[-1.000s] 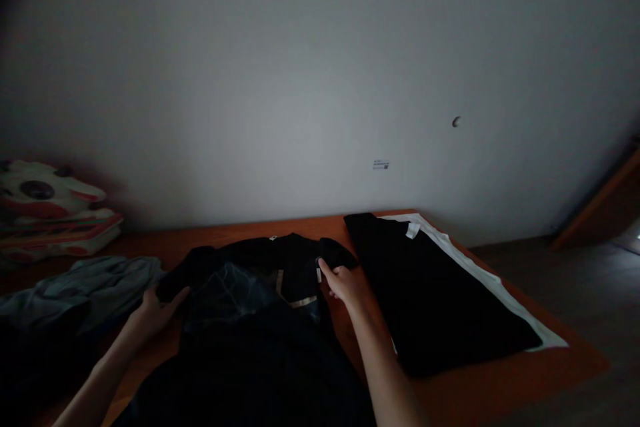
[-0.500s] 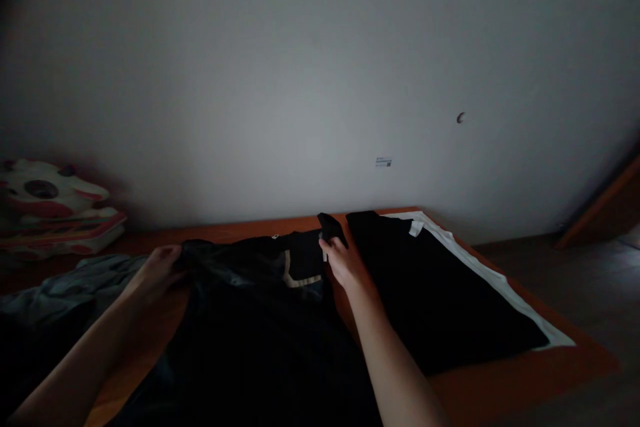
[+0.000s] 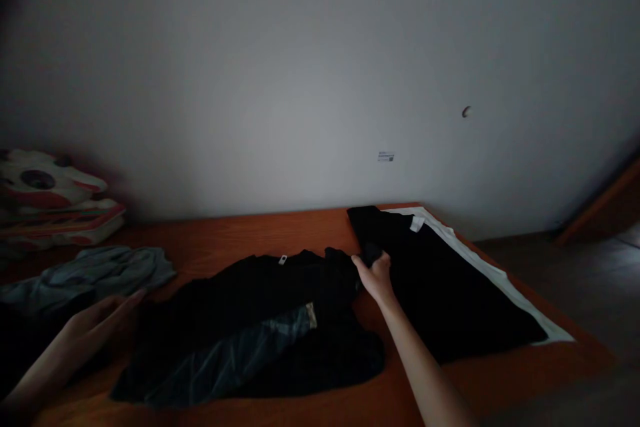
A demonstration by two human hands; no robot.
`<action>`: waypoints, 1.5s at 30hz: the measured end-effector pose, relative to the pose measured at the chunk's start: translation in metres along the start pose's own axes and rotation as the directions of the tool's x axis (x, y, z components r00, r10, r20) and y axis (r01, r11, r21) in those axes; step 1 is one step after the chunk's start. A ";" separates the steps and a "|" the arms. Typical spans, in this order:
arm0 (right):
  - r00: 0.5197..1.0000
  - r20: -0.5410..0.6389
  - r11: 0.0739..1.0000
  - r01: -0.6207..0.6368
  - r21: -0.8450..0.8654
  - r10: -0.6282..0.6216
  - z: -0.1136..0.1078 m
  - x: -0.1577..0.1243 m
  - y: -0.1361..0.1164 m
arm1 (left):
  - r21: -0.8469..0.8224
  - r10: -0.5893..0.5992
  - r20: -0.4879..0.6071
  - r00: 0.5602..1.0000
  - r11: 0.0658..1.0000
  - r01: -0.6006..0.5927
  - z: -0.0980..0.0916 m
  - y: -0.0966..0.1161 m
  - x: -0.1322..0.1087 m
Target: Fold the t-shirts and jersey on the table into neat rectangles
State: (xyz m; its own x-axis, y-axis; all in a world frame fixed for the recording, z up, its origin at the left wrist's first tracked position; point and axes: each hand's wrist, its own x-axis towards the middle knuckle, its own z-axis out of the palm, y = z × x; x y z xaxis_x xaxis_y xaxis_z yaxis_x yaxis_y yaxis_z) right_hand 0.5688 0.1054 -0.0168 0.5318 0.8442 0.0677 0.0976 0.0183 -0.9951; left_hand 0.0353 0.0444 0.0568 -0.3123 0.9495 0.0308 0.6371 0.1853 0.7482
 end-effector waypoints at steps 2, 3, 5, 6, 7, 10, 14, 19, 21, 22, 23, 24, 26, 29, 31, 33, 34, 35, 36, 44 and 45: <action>0.947 -0.044 0.909 0.292 -0.297 -0.319 0.003 -0.005 -0.002 | 0.066 0.015 0.030 0.999 0.998 -0.017 0.013 0.005 0.000; 0.881 0.007 0.788 0.428 -0.442 -0.474 0.006 -0.008 -0.005 | 0.089 0.050 0.050 0.998 0.995 -0.054 0.022 0.010 0.000; 0.752 0.209 0.537 0.608 -0.585 -0.625 0.016 -0.013 -0.013 | 0.134 0.182 0.077 0.980 0.972 -0.191 0.044 0.023 0.000; 0.713 0.314 0.454 0.662 -0.596 -0.627 0.021 -0.015 -0.018 | 0.173 0.259 0.081 0.962 0.947 -0.270 0.056 0.029 0.000; 0.694 0.404 0.405 0.694 -0.595 -0.596 0.026 -0.017 -0.022 | 0.219 0.324 0.081 0.943 0.917 -0.334 0.067 0.033 0.000; 0.744 0.547 0.372 0.667 -0.645 -0.384 0.037 -0.021 -0.029 | 0.352 0.330 0.114 0.937 0.869 -0.349 0.093 0.035 0.004; 0.816 0.558 0.324 0.574 -0.752 -0.151 0.043 -0.019 -0.028 | 0.412 0.152 0.232 0.961 0.879 -0.239 0.098 0.029 0.017; 0.777 0.612 0.353 0.620 -0.701 -0.151 0.040 -0.019 -0.032 | 0.307 0.287 0.268 0.920 0.879 -0.364 0.080 0.033 0.015; 0.783 0.562 0.397 0.621 -0.676 -0.267 0.033 -0.023 -0.035 | 0.259 0.400 0.135 0.907 0.869 -0.422 0.072 0.035 0.003; 0.779 0.517 0.434 0.627 -0.647 -0.355 0.028 -0.026 -0.036 | 0.243 0.440 0.074 0.895 0.862 -0.444 0.068 0.034 -0.005; 0.765 0.463 0.469 0.642 -0.606 -0.449 0.021 -0.031 -0.036 | 0.236 0.461 0.037 0.887 0.858 -0.456 0.064 0.033 -0.014; 0.738 0.412 0.491 0.668 -0.560 -0.534 0.012 -0.036 -0.036 | 0.240 0.461 0.033 0.887 0.857 -0.455 0.060 0.031 -0.023; 0.668 0.385 0.475 0.733 -0.486 -0.637 -0.007 -0.047 -0.037 | 0.279 0.413 0.100 0.905 0.862 -0.424 0.051 0.026 -0.038; 0.580 0.481 0.392 0.809 -0.438 -0.658 -0.030 -0.063 -0.041 | 0.352 0.394 0.143 0.908 0.837 -0.418 0.044 0.022 -0.052; 0.553 0.534 0.381 0.831 -0.405 -0.640 -0.034 -0.073 -0.046 | 0.355 0.481 0.087 0.872 0.803 -0.479 0.047 0.027 -0.055; 0.544 0.595 0.410 0.839 -0.358 -0.592 -0.029 -0.080 -0.050 | 0.315 0.526 0.086 0.846 0.791 -0.524 0.055 0.036 -0.053; 0.544 0.636 0.435 0.834 -0.339 -0.547 -0.024 -0.082 -0.051 | 0.286 0.502 0.125 0.856 0.807 -0.516 0.061 0.041 -0.051; 0.550 0.676 0.460 0.822 -0.335 -0.491 -0.018 -0.084 -0.051 | 0.266 0.450 0.177 0.875 0.834 -0.483 0.068 0.045 -0.048; 0.564 0.707 0.478 0.804 -0.354 -0.427 -0.013 -0.085 -0.050 | 0.263 0.382 0.225 0.896 0.862 -0.433 0.073 0.049 -0.046; 0.595 0.753 0.385 0.789 -0.479 -0.281 -0.004 -0.079 -0.053 | 0.297 0.283 0.519 0.806 0.825 -0.481 0.080 0.061 -0.034; 0.595 0.726 0.408 0.792 -0.455 -0.344 -0.005 -0.080 -0.057 | 0.258 0.319 0.513 0.797 0.828 -0.498 0.077 0.064 -0.036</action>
State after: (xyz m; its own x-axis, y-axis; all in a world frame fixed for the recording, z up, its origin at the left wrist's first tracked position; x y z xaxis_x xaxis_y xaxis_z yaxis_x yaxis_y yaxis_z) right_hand 0.5246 0.0344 0.0347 -0.3283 0.8852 0.3296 0.8436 0.4318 -0.3192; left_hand 0.1414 0.0415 0.0526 0.3157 0.9458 -0.0769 0.8650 -0.2535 0.4330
